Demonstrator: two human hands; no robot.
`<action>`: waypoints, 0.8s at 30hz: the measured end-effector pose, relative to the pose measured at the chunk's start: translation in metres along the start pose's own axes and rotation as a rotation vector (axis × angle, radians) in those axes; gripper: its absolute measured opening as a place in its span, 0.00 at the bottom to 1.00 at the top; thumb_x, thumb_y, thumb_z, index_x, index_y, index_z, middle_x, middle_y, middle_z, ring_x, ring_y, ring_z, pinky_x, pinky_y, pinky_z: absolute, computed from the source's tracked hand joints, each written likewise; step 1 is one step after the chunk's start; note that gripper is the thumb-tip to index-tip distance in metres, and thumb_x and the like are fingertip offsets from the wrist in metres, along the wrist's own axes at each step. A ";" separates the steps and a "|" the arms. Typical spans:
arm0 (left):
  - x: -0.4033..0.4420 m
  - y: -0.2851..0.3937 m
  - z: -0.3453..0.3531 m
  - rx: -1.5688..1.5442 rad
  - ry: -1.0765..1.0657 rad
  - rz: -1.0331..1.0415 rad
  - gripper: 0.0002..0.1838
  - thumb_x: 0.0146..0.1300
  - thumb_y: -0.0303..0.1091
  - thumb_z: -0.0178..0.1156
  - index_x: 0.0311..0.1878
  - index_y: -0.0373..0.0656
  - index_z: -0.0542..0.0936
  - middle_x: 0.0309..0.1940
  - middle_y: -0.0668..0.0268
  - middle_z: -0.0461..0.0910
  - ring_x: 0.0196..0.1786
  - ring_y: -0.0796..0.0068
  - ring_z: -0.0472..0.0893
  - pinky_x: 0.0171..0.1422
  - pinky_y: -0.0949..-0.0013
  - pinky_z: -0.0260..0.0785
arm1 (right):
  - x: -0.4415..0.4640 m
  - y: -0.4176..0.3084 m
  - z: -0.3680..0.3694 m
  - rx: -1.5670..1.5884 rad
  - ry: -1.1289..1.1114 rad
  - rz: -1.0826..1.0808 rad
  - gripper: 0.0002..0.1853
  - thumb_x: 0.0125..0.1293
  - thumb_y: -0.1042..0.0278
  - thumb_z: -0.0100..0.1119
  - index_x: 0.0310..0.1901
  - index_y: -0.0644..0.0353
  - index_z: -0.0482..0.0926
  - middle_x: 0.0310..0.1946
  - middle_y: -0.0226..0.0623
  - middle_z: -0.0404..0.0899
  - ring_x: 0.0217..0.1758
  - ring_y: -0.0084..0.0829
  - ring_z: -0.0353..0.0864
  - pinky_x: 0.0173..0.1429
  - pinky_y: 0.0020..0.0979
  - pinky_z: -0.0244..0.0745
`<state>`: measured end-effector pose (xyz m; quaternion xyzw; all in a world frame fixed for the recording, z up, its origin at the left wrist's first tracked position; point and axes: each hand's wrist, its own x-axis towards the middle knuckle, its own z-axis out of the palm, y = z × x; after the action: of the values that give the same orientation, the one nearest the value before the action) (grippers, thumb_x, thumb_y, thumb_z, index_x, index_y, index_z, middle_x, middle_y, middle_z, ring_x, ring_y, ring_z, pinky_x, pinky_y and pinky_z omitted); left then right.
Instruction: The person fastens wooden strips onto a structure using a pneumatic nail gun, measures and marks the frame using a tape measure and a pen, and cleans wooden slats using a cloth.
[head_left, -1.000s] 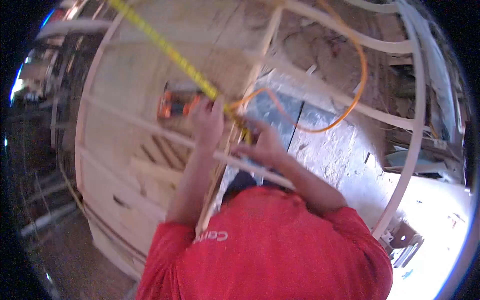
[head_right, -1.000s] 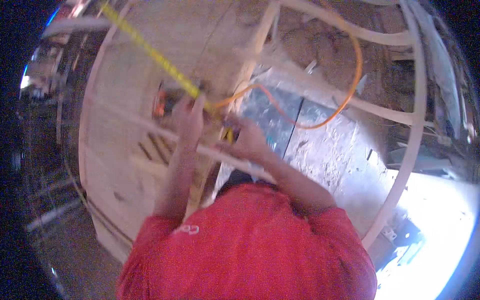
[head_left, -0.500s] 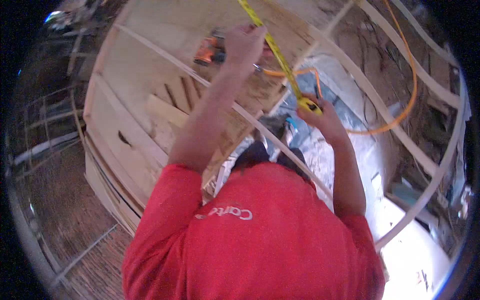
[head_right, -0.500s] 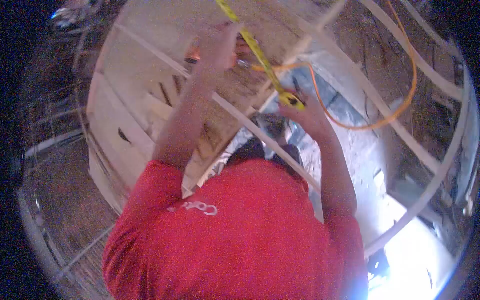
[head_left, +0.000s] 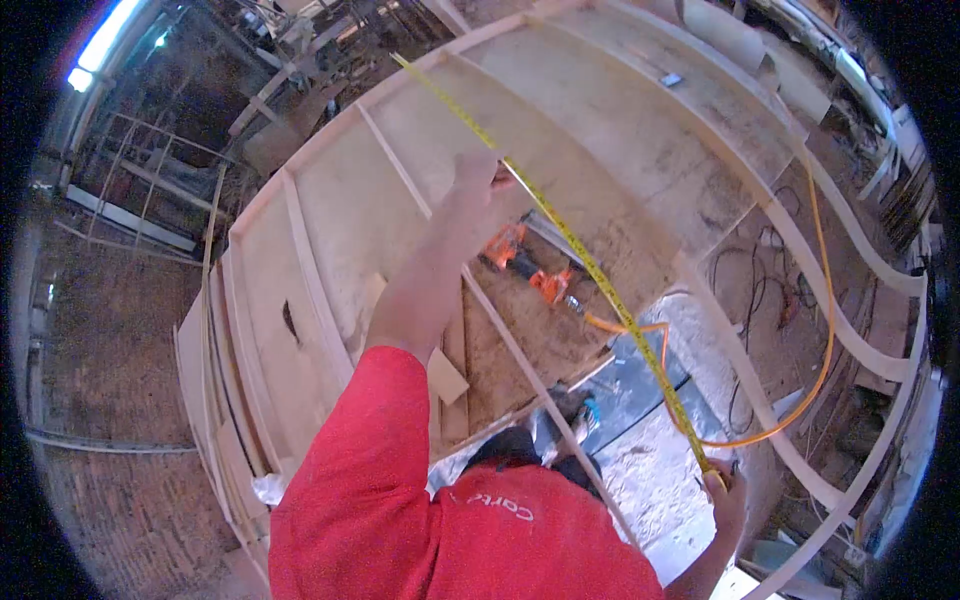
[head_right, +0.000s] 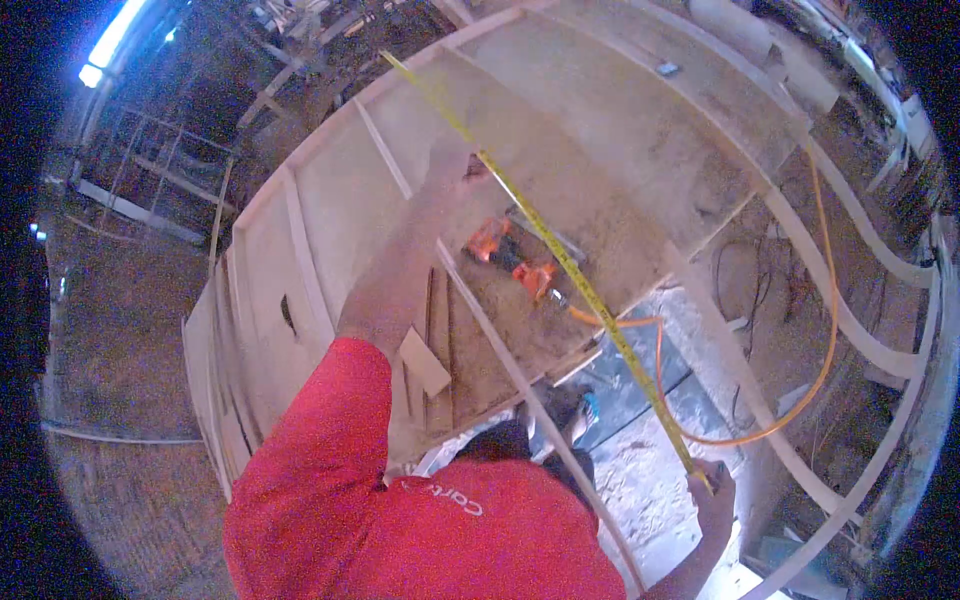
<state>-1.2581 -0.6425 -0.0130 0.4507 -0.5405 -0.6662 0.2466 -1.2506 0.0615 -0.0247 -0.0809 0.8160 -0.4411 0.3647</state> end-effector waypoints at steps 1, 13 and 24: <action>0.009 0.001 -0.004 0.020 -0.015 -0.007 0.13 0.73 0.36 0.52 0.48 0.37 0.81 0.36 0.58 0.84 0.40 0.63 0.87 0.43 0.60 0.84 | -0.001 0.002 -0.002 0.050 0.039 -0.025 0.23 0.62 0.56 0.70 0.53 0.63 0.84 0.38 0.30 0.83 0.35 0.21 0.78 0.41 0.25 0.73; -0.177 -0.134 -0.084 0.775 0.238 0.591 0.22 0.57 0.42 0.71 0.51 0.39 0.81 0.47 0.51 0.78 0.53 0.46 0.77 0.58 0.49 0.71 | 0.167 -0.144 0.048 -0.100 0.247 -0.297 0.12 0.64 0.65 0.67 0.45 0.64 0.87 0.31 0.28 0.83 0.31 0.19 0.77 0.35 0.26 0.71; -0.275 -0.179 -0.146 1.087 0.193 0.275 0.42 0.55 0.47 0.75 0.69 0.35 0.72 0.76 0.38 0.55 0.79 0.38 0.54 0.82 0.48 0.52 | 0.364 -0.157 0.076 0.013 0.152 -0.290 0.13 0.62 0.60 0.67 0.38 0.62 0.87 0.29 0.32 0.82 0.29 0.25 0.80 0.32 0.31 0.76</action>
<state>-0.9735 -0.4380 -0.0910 0.4973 -0.8344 -0.2097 0.1121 -1.4922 -0.2472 -0.1191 -0.1619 0.8181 -0.4994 0.2348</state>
